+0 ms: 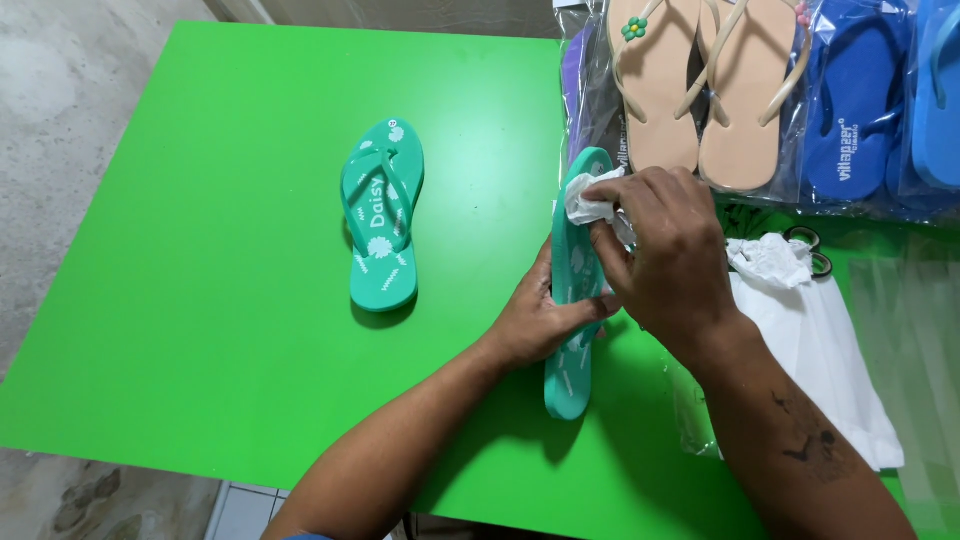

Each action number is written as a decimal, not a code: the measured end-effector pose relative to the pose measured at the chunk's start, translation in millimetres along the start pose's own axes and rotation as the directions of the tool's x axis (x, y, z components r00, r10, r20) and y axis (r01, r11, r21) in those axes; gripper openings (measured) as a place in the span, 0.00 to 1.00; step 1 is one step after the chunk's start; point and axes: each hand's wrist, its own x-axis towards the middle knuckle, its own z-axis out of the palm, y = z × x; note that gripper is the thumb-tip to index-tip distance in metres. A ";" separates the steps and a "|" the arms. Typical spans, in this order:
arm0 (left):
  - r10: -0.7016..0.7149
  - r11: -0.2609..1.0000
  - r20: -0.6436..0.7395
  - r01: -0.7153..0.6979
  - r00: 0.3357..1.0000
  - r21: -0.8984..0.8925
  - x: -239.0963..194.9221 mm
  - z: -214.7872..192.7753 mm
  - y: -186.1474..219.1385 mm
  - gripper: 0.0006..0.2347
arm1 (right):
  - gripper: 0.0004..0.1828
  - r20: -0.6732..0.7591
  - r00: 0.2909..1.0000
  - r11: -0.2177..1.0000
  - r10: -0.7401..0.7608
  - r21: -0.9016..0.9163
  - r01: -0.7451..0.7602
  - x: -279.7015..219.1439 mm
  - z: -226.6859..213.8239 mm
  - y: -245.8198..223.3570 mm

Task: The person wipes the surface of several sandals with a cloth, attaches small floral decorative pieces to the straps, and places pairs of sandals into clear plastic bags.

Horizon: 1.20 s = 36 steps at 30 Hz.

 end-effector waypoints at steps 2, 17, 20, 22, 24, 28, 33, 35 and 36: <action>0.001 1.000 -0.021 -0.001 1.000 -0.010 -5.6 6.4 15.9 0.33 | 0.11 -0.081 0.997 0.998 0.013 0.060 -0.008 0.5 0.3 -2.5; 0.004 0.912 -0.151 -0.065 0.989 -0.405 7.2 -15.6 -0.3 0.22 | 0.12 0.367 0.868 0.874 0.335 0.225 -0.432 -7.8 5.8 -8.4; 0.022 0.912 -0.201 -0.102 0.979 -0.398 7.5 -19.6 8.2 0.21 | 0.09 0.410 0.841 0.848 0.353 0.240 -0.473 -6.3 10.0 -17.6; 0.028 0.878 -0.264 -0.150 0.964 -0.455 7.2 -12.3 21.8 0.22 | 0.08 0.452 0.821 0.839 0.348 0.241 -0.488 -5.6 9.7 -22.1; 0.027 0.839 -0.326 -0.199 0.945 -0.506 9.3 -13.7 26.2 0.22 | 0.08 0.493 0.799 0.828 0.344 0.241 -0.506 -4.2 7.4 -26.9; -0.079 0.805 -0.368 -0.158 0.927 -0.571 12.9 -24.9 30.6 0.34 | 0.07 0.534 0.772 0.809 0.345 0.248 -0.533 -2.8 3.4 -33.1; -0.144 0.714 -0.415 -0.196 0.898 -0.672 13.5 -14.9 26.0 0.34 | 0.09 0.477 0.813 0.804 0.335 0.305 -0.510 -4.6 20.7 -24.4; -0.246 0.602 -0.336 -0.128 0.909 -0.788 8.1 -6.4 14.2 0.30 | 0.08 0.449 0.829 0.816 0.333 0.305 -0.492 -6.2 29.4 -19.1; -0.246 0.600 -0.336 -0.129 0.909 -0.789 9.0 -9.3 7.3 0.30 | 0.08 0.450 0.829 0.816 0.333 0.303 -0.492 -6.2 28.9 -18.5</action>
